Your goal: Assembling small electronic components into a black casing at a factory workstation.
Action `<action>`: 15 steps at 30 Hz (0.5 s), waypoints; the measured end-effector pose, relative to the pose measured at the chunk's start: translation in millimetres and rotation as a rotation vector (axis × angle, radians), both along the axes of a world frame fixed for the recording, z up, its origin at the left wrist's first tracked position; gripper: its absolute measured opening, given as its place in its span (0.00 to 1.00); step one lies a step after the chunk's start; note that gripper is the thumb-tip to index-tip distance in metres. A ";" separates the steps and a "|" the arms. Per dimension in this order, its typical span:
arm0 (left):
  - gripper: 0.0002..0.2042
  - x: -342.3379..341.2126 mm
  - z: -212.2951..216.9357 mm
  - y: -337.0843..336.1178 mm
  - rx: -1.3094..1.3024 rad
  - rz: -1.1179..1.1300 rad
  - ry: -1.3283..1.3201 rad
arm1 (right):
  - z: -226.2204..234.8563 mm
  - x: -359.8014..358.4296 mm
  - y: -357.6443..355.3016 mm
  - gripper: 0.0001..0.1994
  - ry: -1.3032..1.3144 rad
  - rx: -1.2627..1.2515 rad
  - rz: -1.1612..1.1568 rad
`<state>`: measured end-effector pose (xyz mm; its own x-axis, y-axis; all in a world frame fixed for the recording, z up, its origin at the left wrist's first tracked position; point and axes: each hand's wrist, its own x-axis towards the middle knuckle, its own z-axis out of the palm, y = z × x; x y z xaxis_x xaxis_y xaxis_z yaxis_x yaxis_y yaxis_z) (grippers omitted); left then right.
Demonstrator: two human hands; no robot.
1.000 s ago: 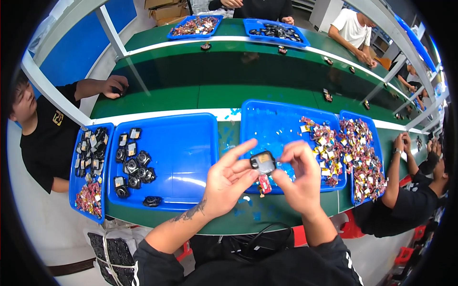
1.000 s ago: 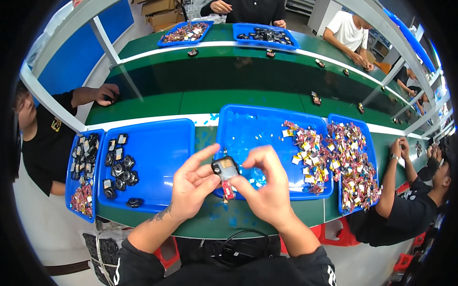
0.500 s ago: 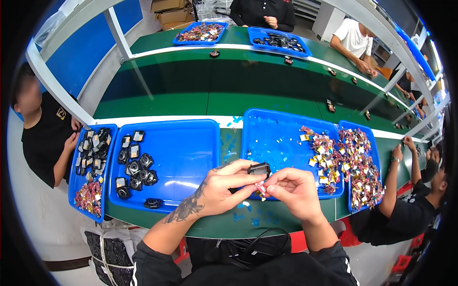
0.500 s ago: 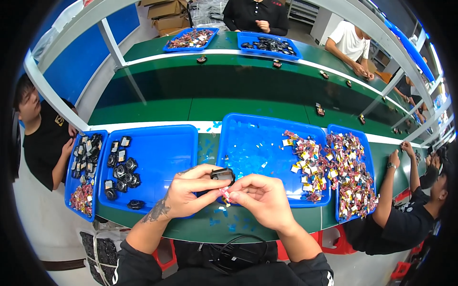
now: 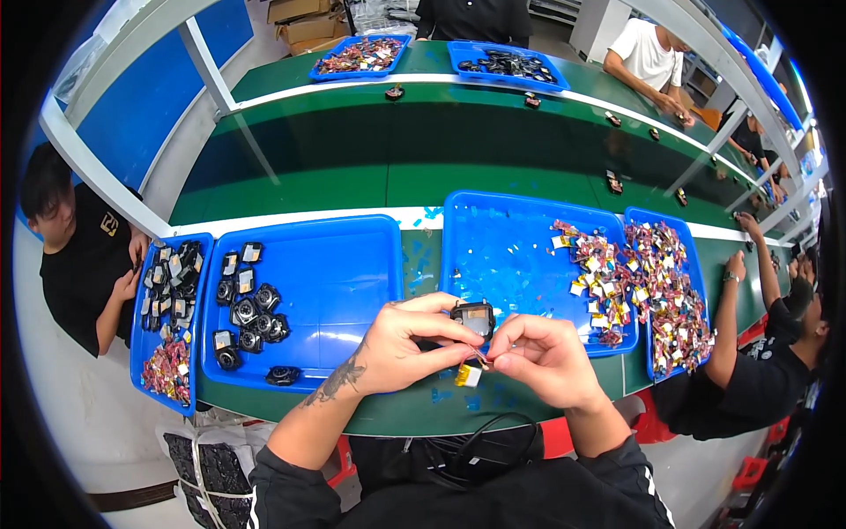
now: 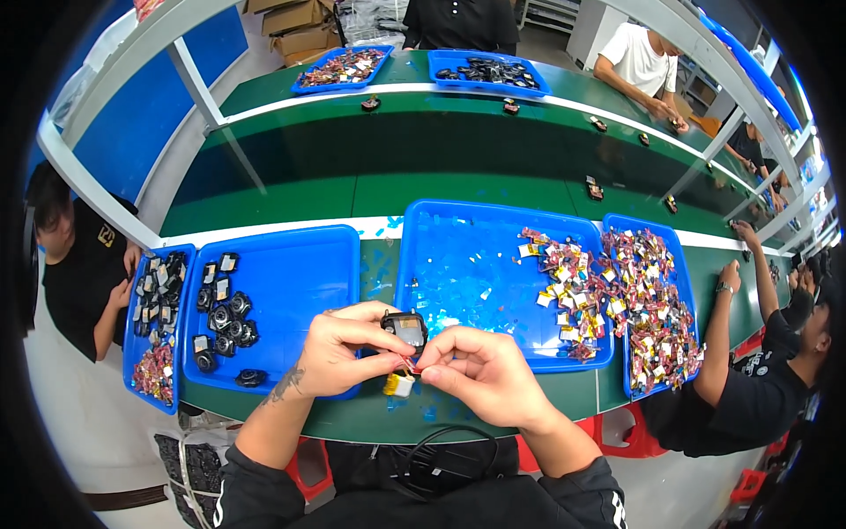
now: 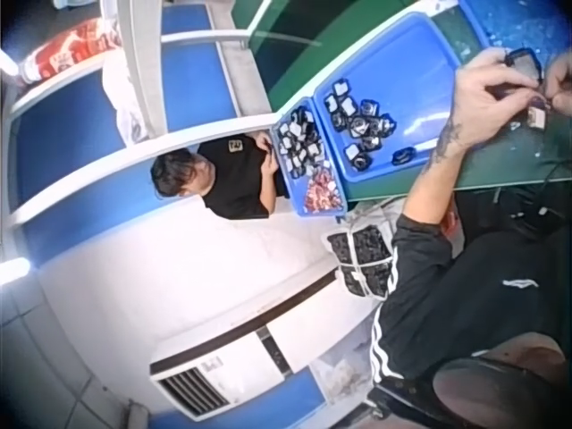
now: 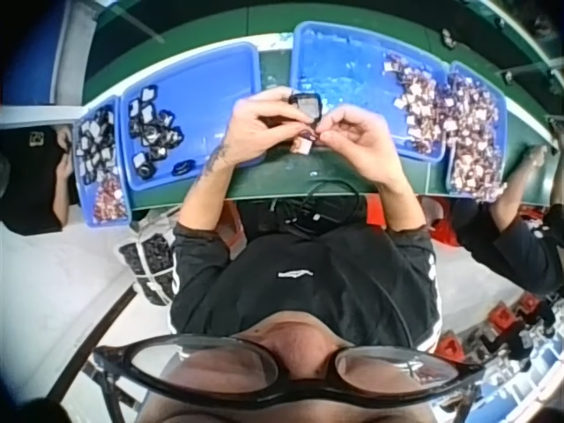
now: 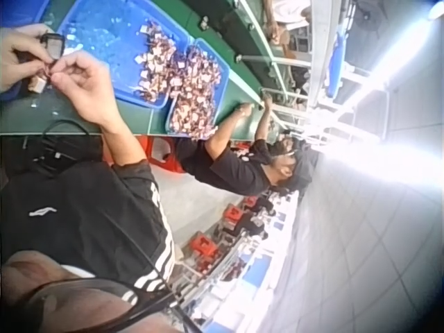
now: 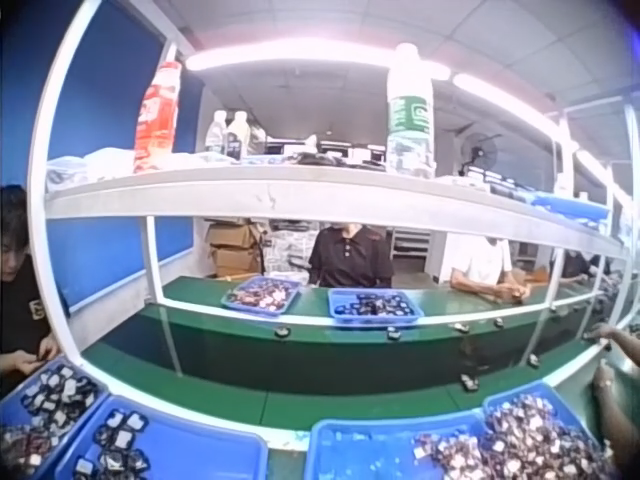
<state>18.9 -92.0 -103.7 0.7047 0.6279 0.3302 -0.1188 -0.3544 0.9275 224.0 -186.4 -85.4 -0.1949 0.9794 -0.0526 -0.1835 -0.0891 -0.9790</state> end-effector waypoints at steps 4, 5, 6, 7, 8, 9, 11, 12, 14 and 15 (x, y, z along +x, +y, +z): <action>0.09 0.0 -0.3 0.6 -0.316 -0.097 -0.025 | 4.7 -5.4 -4.4 0.07 -0.332 0.266 -0.098; 0.09 1.0 -1.0 0.8 -0.349 -0.119 -0.046 | 5.7 -5.6 -3.6 0.07 -0.331 0.267 -0.097; 0.09 1.3 -0.2 0.9 -0.348 -0.119 -0.046 | 7.2 -5.3 -1.7 0.07 -0.554 0.510 -0.140; 0.09 1.1 0.3 1.3 -0.364 -0.142 -0.049 | 8.1 -5.8 0.1 0.07 -0.775 0.753 -0.183; 0.09 0.8 0.7 1.3 -0.380 -0.166 -0.052 | 9.8 -8.3 1.3 0.08 -0.714 0.754 -0.190; 0.09 0.2 -1.3 1.8 -0.379 -0.165 -0.051 | 11.9 -7.7 0.6 0.08 -0.713 0.756 -0.190; 0.08 -1.4 -7.8 3.8 -0.346 -0.181 -0.005 | 15.2 -4.4 0.6 0.05 -0.631 0.481 -0.134; 0.08 -2.0 -7.7 2.6 -0.342 -0.178 -0.005 | 14.5 -3.4 3.1 0.05 -0.630 0.485 -0.132; 0.06 1.9 -7.7 -0.5 -0.345 -0.071 -0.005 | 9.7 2.5 10.8 0.02 -0.182 -0.105 0.001; 0.06 3.5 -6.7 -1.1 -0.344 -0.073 -0.006 | 4.0 8.5 17.7 0.04 -0.173 -0.130 0.036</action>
